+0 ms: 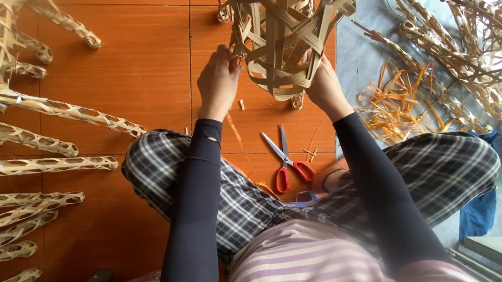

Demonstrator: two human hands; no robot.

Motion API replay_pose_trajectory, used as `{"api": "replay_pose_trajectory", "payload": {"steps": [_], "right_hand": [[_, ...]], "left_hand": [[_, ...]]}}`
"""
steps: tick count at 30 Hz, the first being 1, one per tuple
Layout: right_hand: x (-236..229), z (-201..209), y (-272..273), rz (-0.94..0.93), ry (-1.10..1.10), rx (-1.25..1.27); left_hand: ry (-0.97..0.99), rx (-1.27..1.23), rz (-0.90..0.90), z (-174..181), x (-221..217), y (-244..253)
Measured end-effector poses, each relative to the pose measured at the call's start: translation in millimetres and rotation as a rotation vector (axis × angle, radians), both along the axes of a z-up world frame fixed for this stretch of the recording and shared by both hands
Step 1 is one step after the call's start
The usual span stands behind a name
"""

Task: Assembling and tying bamboo strips together to create animal-shaped sculptures.

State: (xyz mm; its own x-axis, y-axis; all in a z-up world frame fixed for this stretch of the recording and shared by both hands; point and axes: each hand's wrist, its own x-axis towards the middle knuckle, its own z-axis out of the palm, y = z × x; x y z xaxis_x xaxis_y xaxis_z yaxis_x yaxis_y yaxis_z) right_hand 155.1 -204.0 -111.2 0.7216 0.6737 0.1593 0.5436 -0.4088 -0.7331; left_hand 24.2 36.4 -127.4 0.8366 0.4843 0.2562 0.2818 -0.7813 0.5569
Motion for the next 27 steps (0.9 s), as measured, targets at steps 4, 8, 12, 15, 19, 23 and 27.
{"api": "replay_pose_trajectory", "payload": {"steps": [4,8,12,15,19,23,27], "right_hand": [[2,4,1,-0.017,-0.035,-0.023],[5,5,-2,0.010,-0.060,-0.074],[3,5,-6,-0.003,-0.013,-0.162],[15,-11,-17,-0.088,-0.078,-0.133],[38,66,-19,-0.124,-0.219,0.114],[12,230,-14,0.043,-0.336,0.376],[-16,339,-4,0.267,-0.485,0.275]], "left_hand": [[0.063,-0.006,0.000,-4,3,2],[0.038,0.027,-0.019,-7,5,2],[0.109,-0.035,-0.006,3,0,1],[0.090,-0.067,0.013,10,-3,3],[0.013,-0.126,-0.022,30,-4,7],[0.000,-0.431,-0.070,48,-2,6],[-0.031,-0.576,-0.127,54,0,7]]}}
